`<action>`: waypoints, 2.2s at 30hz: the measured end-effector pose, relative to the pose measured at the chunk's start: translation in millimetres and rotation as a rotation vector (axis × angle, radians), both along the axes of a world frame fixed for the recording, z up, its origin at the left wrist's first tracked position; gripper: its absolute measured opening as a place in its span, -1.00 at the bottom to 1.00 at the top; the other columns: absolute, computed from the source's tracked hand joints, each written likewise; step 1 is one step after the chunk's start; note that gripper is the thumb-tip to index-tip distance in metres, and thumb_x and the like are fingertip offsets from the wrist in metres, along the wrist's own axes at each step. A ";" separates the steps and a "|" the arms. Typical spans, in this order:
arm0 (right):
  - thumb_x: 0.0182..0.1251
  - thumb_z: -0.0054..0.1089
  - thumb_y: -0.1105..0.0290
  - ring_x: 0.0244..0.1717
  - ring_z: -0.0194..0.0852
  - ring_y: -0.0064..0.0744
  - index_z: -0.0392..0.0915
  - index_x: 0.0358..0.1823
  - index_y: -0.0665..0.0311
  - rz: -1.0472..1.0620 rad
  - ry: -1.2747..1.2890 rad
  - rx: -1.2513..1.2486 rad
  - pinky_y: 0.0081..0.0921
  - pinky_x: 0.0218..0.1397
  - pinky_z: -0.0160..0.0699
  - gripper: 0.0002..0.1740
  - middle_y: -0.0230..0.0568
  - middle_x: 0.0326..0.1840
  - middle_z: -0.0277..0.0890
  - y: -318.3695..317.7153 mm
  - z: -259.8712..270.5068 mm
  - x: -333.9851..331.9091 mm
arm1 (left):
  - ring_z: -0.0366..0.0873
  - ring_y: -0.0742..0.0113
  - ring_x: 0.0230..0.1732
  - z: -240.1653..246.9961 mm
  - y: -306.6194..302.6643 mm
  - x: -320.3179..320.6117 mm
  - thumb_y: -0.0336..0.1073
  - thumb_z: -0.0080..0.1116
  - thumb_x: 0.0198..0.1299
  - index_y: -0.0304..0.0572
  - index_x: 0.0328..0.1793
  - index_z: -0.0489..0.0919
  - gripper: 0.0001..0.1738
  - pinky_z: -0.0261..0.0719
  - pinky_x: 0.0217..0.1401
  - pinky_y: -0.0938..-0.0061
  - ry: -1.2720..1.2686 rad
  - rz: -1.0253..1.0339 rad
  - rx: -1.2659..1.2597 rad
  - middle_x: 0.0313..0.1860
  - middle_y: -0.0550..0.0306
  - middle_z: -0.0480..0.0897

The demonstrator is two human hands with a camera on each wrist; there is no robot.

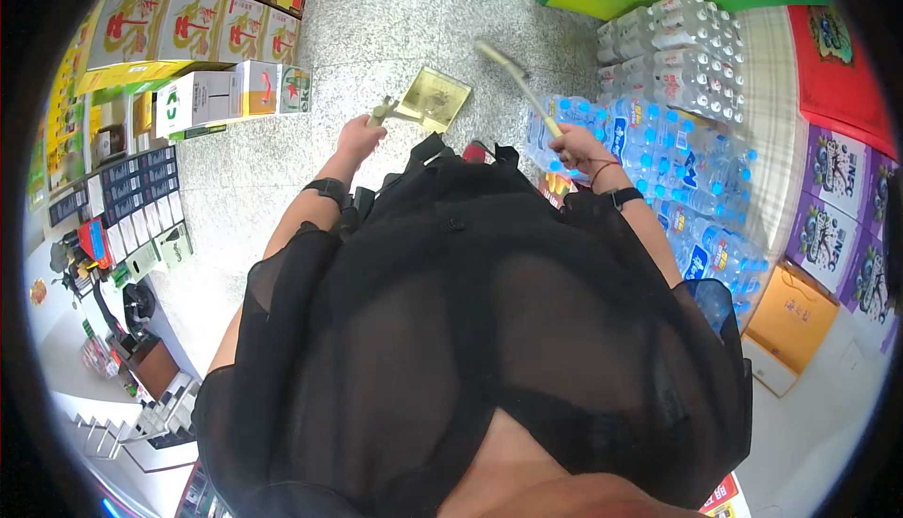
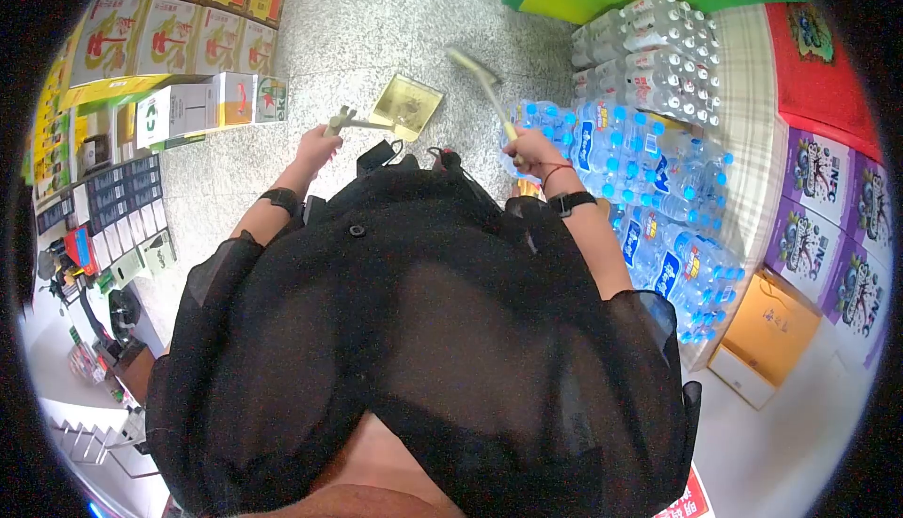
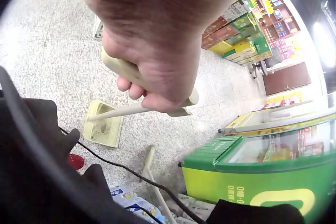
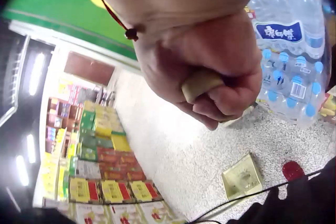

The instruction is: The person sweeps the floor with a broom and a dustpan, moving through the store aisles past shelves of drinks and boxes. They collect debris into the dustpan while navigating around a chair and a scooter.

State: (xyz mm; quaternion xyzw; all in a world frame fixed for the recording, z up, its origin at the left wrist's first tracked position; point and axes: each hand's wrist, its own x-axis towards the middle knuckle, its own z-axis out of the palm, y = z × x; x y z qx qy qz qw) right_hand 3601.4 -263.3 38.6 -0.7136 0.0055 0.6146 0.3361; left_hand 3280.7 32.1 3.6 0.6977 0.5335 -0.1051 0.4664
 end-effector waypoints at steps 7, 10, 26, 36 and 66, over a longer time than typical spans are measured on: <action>0.08 0.14 0.53 -0.70 0.13 -0.69 0.38 0.22 0.08 0.211 0.136 -0.001 -0.66 -0.71 0.00 -0.42 -0.50 -0.56 0.25 2.1 45.9 4.0 | 0.58 0.22 -0.42 8.0 -1.3 13.1 -0.13 0.16 -0.19 -0.17 -0.32 0.60 -0.67 0.50 -0.29 0.35 0.038 0.015 0.013 -0.48 0.05 0.62; 0.06 0.16 0.52 -0.71 0.12 -0.70 0.37 0.24 0.08 0.221 0.076 -0.017 -0.66 -0.71 0.01 -0.39 -0.52 -0.58 0.26 8.6 62.7 13.3 | 0.59 0.17 -0.40 10.7 2.3 4.9 -0.12 0.16 -0.19 -0.17 -0.31 0.60 -0.66 0.50 -0.27 0.33 0.050 0.023 0.044 -0.47 0.02 0.62; 0.19 0.04 0.58 -0.72 0.12 -0.64 0.32 -0.32 0.31 -0.381 0.155 -0.089 -0.73 -0.76 0.09 -0.91 -0.42 -0.62 0.20 160.6 -9.1 11.9 | 0.58 0.05 -0.15 12.7 57.6 -43.9 -0.07 0.14 -0.20 -0.10 -0.18 0.60 -0.57 0.52 -0.11 0.26 0.116 0.112 0.072 -0.24 -0.06 0.64; 0.14 0.11 0.54 -0.67 0.13 -0.65 0.35 0.15 0.15 0.338 0.099 -0.142 -0.64 -0.68 0.11 -0.51 -0.46 -0.53 0.23 231.8 48.7 -86.3 | 0.57 0.02 -0.26 5.8 114.7 -106.4 -0.05 0.13 -0.16 -0.14 -0.27 0.58 -0.62 0.50 -0.15 0.26 0.068 0.095 0.162 -0.37 -0.07 0.62; -0.01 0.05 0.60 -0.78 0.10 -0.55 0.44 -0.22 0.22 0.890 -0.066 -0.021 -0.53 -0.77 0.06 -0.74 -0.40 -0.67 0.20 469.6 16.1 -136.9 | 0.59 0.26 -0.48 -2.6 186.5 -231.1 -0.18 0.13 -0.18 -0.15 -0.26 0.60 -0.68 0.53 -0.36 0.35 0.079 0.697 0.004 -0.53 0.06 0.62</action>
